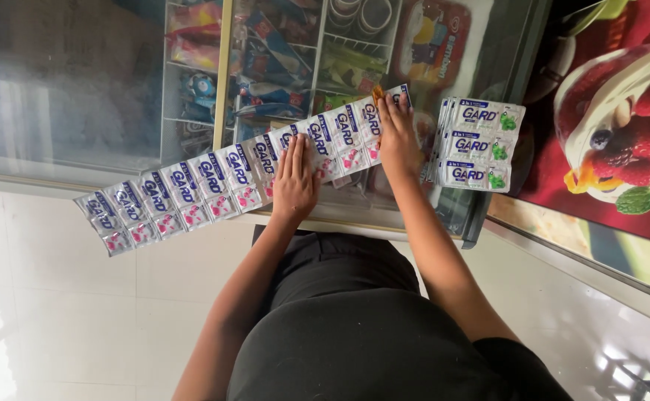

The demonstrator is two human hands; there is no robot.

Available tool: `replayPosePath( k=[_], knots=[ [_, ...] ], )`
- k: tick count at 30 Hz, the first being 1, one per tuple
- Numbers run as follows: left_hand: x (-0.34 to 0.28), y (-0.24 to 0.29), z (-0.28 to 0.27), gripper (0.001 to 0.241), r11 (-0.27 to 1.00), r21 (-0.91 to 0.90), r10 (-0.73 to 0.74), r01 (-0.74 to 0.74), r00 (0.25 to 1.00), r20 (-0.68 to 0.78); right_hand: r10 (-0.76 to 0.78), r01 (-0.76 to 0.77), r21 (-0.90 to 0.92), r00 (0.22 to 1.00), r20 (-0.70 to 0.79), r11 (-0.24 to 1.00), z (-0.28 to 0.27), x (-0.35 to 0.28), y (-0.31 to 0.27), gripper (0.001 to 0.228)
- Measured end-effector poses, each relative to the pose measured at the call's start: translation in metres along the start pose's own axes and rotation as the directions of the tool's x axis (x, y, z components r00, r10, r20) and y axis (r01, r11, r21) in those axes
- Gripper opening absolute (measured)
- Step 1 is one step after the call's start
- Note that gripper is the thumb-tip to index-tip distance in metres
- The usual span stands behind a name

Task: Wiping down strips of shampoo packets with a cloth in a retail environment.

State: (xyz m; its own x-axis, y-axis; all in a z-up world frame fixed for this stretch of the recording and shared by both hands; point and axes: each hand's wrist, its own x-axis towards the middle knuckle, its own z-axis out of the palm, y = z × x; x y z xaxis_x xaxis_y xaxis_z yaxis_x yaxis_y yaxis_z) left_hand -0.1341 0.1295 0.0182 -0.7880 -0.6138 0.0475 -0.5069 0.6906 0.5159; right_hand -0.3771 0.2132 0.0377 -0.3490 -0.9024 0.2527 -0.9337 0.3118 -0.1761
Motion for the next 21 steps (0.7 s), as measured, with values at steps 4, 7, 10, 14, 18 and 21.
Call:
replayPosePath(
  k=[4, 7, 10, 14, 18, 21],
  knots=[
    [0.0, -0.002, 0.003, 0.072, 0.999, 0.038, -0.006, 0.005, 0.999, 0.032, 0.252, -0.255, 0.318, 0.966, 0.051, 0.913, 0.036, -0.031, -0.041, 0.042],
    [0.0, -0.006, 0.007, 0.068, 0.997, 0.076, 0.007, -0.008, 1.0, 0.017, 0.077, -0.093, 0.581, 0.996, 0.051, 0.809, 0.032, -0.05, -0.073, 0.043],
    [-0.001, -0.004, 0.003, 0.068, 0.998, 0.055, 0.007, -0.009, 0.999, 0.038, -0.313, 0.266, 0.337, 0.945, 0.093, 0.903, 0.037, -0.052, -0.049, 0.039],
    [0.0, -0.001, -0.003, 0.069, 0.999, 0.035, 0.007, -0.007, 1.0, 0.026, 0.219, -0.244, 0.255, 0.968, 0.122, 0.936, 0.022, -0.018, 0.008, 0.055],
    [0.001, 0.001, -0.003, 0.071, 0.999, 0.042, 0.0, -0.001, 1.0, 0.03, 0.191, -0.188, 0.037, 0.973, -0.133, 0.982, 0.043, -0.006, 0.018, 0.06],
    [-0.001, 0.0, 0.001, 0.07, 0.998, 0.055, 0.0, -0.001, 1.0, 0.022, 0.055, -0.035, 0.129, 0.986, -0.16, 0.991, 0.072, -0.023, -0.025, 0.049]
  ],
)
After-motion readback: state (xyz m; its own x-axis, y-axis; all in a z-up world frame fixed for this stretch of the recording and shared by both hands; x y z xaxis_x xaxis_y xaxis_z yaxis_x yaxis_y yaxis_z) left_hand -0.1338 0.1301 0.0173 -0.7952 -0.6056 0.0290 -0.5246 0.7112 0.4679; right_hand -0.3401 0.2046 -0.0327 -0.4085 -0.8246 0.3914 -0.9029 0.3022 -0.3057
